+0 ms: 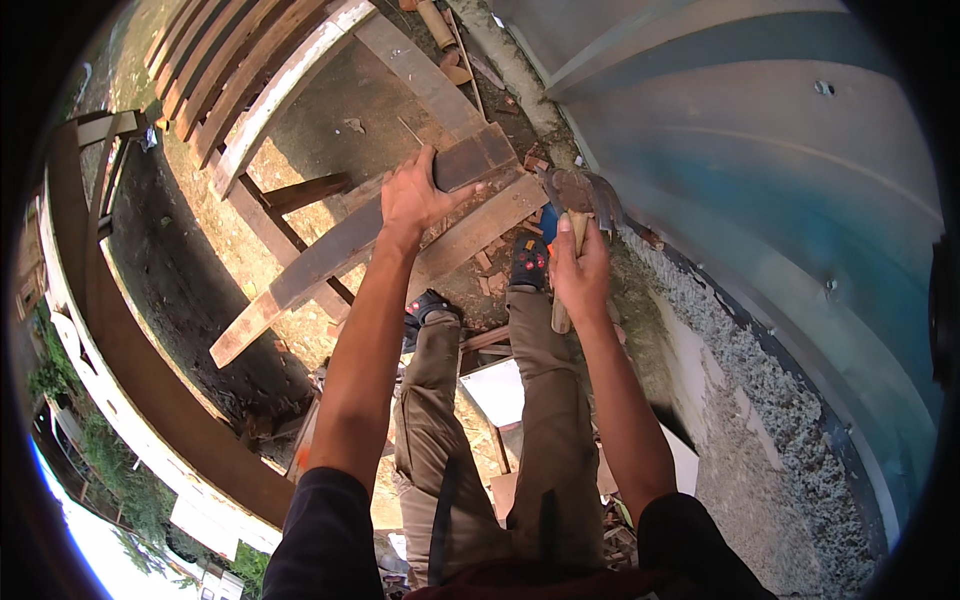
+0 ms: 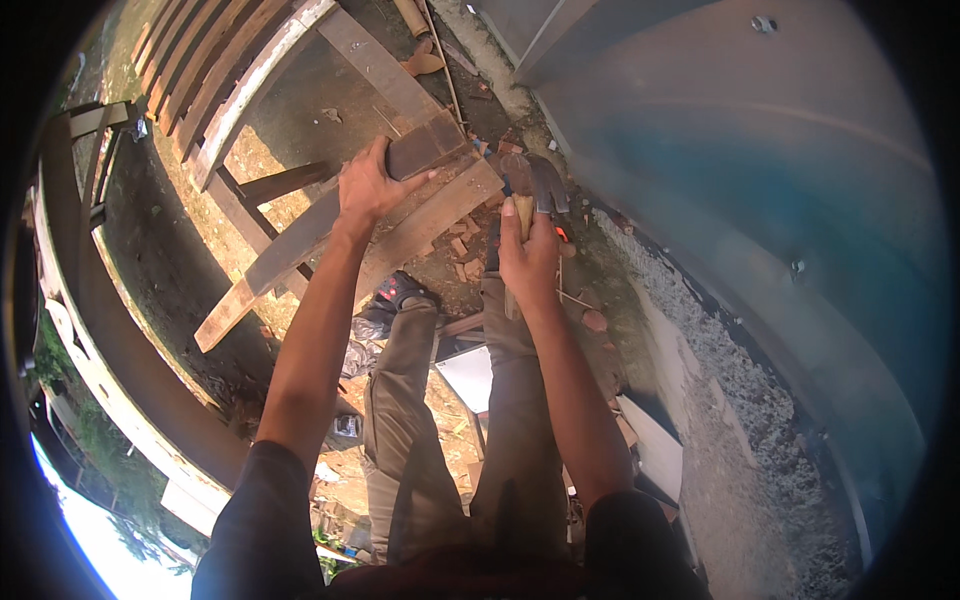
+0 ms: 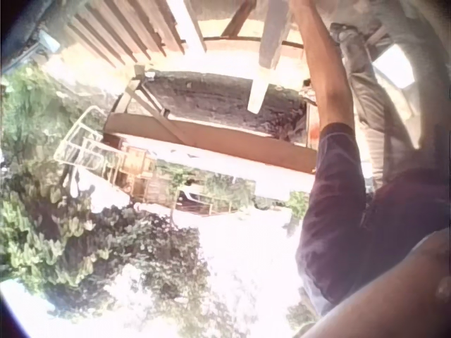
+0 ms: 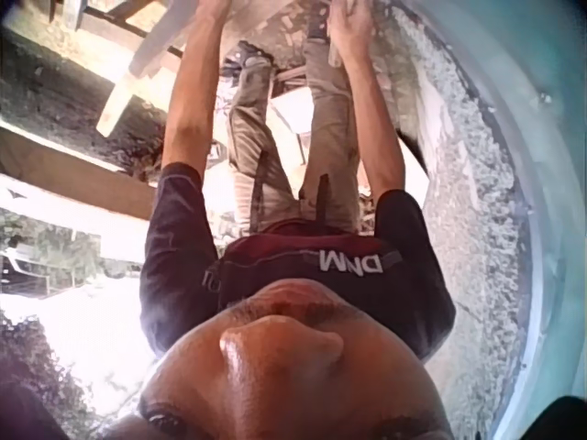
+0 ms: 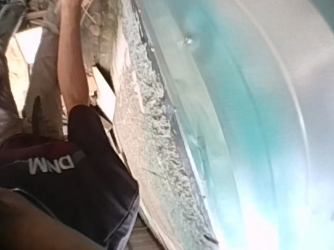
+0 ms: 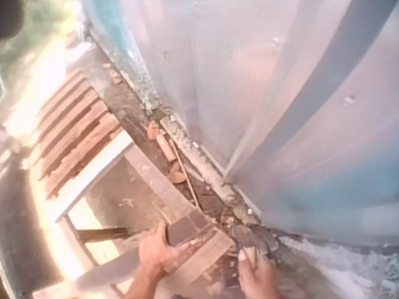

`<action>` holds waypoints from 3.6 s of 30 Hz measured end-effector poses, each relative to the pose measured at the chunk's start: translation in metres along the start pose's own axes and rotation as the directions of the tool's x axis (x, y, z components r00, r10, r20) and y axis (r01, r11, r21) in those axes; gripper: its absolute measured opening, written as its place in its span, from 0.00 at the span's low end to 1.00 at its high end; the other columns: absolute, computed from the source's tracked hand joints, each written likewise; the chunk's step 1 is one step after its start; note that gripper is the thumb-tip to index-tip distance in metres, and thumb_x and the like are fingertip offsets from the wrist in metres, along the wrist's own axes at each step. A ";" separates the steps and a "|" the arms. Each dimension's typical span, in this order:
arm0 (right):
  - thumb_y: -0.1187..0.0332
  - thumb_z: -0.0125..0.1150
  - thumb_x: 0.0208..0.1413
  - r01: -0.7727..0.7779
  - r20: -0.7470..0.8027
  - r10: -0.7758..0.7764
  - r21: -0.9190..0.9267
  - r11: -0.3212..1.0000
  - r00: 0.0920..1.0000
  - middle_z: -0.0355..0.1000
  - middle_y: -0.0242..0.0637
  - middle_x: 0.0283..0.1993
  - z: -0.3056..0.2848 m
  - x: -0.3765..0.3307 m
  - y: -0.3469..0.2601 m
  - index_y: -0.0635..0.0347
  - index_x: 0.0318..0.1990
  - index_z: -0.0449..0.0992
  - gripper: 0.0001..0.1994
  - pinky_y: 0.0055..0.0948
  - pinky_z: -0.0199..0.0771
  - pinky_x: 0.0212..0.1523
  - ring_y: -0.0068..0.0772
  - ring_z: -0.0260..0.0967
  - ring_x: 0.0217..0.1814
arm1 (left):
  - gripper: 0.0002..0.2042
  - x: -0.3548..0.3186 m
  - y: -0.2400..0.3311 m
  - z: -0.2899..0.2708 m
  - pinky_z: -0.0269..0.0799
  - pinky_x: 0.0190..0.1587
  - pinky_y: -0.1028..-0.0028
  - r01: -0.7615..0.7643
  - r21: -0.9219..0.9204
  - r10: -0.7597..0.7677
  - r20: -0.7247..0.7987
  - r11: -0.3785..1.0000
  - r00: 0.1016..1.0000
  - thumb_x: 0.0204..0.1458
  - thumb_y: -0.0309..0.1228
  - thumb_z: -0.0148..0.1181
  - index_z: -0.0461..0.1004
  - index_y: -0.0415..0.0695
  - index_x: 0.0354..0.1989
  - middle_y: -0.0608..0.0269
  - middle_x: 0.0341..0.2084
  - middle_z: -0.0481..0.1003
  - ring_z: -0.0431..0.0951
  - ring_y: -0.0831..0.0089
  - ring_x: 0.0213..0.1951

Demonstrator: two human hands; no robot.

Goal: The person uses a hammer to pry apart and remove wooden slats from a wooden frame. They repeatedly strike and lever the slats loose, then set them aside on the ground.

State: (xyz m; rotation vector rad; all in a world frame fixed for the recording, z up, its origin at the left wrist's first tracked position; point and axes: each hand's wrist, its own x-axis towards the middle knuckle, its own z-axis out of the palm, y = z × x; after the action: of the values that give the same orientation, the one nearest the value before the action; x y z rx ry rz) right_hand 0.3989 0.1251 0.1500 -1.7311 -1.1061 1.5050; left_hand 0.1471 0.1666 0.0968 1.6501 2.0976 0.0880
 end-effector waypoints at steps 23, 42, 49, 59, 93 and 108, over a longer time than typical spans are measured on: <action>0.51 0.44 0.74 0.275 -0.096 -0.308 -0.259 0.926 0.946 0.73 0.52 0.29 0.045 0.064 -0.021 0.65 0.42 0.72 0.23 0.51 0.70 0.37 0.56 0.73 0.32 | 0.42 0.011 -0.003 -0.036 0.77 0.52 0.57 0.142 -0.026 -0.126 0.321 0.990 0.939 0.39 0.68 0.70 0.75 0.42 0.51 0.46 0.43 0.83 0.83 0.50 0.48; 0.52 0.43 0.73 0.209 -0.042 -0.233 -0.310 0.928 0.972 0.76 0.67 0.39 0.051 0.067 -0.040 0.73 0.46 0.74 0.26 0.59 0.72 0.49 0.73 0.74 0.46 | 0.43 0.011 0.000 -0.033 0.75 0.55 0.56 0.107 0.049 -0.118 0.337 0.993 0.934 0.41 0.65 0.69 0.70 0.41 0.56 0.42 0.45 0.81 0.81 0.48 0.51; 0.51 0.43 0.73 0.156 -0.040 -0.173 -0.274 0.949 0.984 0.77 0.65 0.41 0.044 0.083 -0.040 0.71 0.44 0.76 0.27 0.57 0.72 0.49 0.70 0.74 0.49 | 0.38 0.003 -0.015 -0.013 0.76 0.47 0.52 0.004 0.032 -0.009 0.160 0.999 0.987 0.42 0.65 0.69 0.72 0.40 0.46 0.39 0.37 0.80 0.81 0.43 0.43; 0.51 0.43 0.73 0.065 -0.014 -0.077 -0.399 0.914 0.997 0.75 0.56 0.34 0.055 0.084 -0.024 0.68 0.41 0.74 0.25 0.50 0.72 0.43 0.60 0.75 0.41 | 0.40 0.014 -0.008 -0.037 0.76 0.52 0.55 0.057 -0.015 -0.047 0.383 0.998 0.923 0.42 0.62 0.70 0.71 0.41 0.54 0.39 0.42 0.81 0.82 0.45 0.48; 0.47 0.44 0.74 -0.153 0.043 0.152 0.027 0.988 0.987 0.65 0.36 0.28 0.026 0.053 -0.019 0.62 0.47 0.69 0.23 0.35 0.65 0.28 0.34 0.64 0.25 | 0.52 0.059 -0.060 -0.052 0.74 0.57 0.53 0.299 -0.267 -0.111 0.549 0.916 0.829 0.41 0.74 0.63 0.76 0.33 0.59 0.37 0.47 0.80 0.81 0.47 0.50; 0.54 0.48 0.73 0.109 -0.072 -0.136 -0.299 0.948 0.988 0.73 0.51 0.35 0.066 0.056 -0.055 0.64 0.48 0.69 0.18 0.45 0.71 0.42 0.52 0.75 0.40 | 0.53 0.036 -0.036 -0.052 0.74 0.56 0.51 0.135 0.056 -0.146 0.388 0.989 0.910 0.43 0.79 0.54 0.76 0.32 0.52 0.31 0.42 0.80 0.80 0.42 0.51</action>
State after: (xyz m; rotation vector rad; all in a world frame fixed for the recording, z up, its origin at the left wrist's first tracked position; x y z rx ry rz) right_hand 0.3242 0.1943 0.1566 -1.8673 -1.4197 1.2200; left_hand 0.0881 0.2018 0.1197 1.3870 1.9031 -0.2976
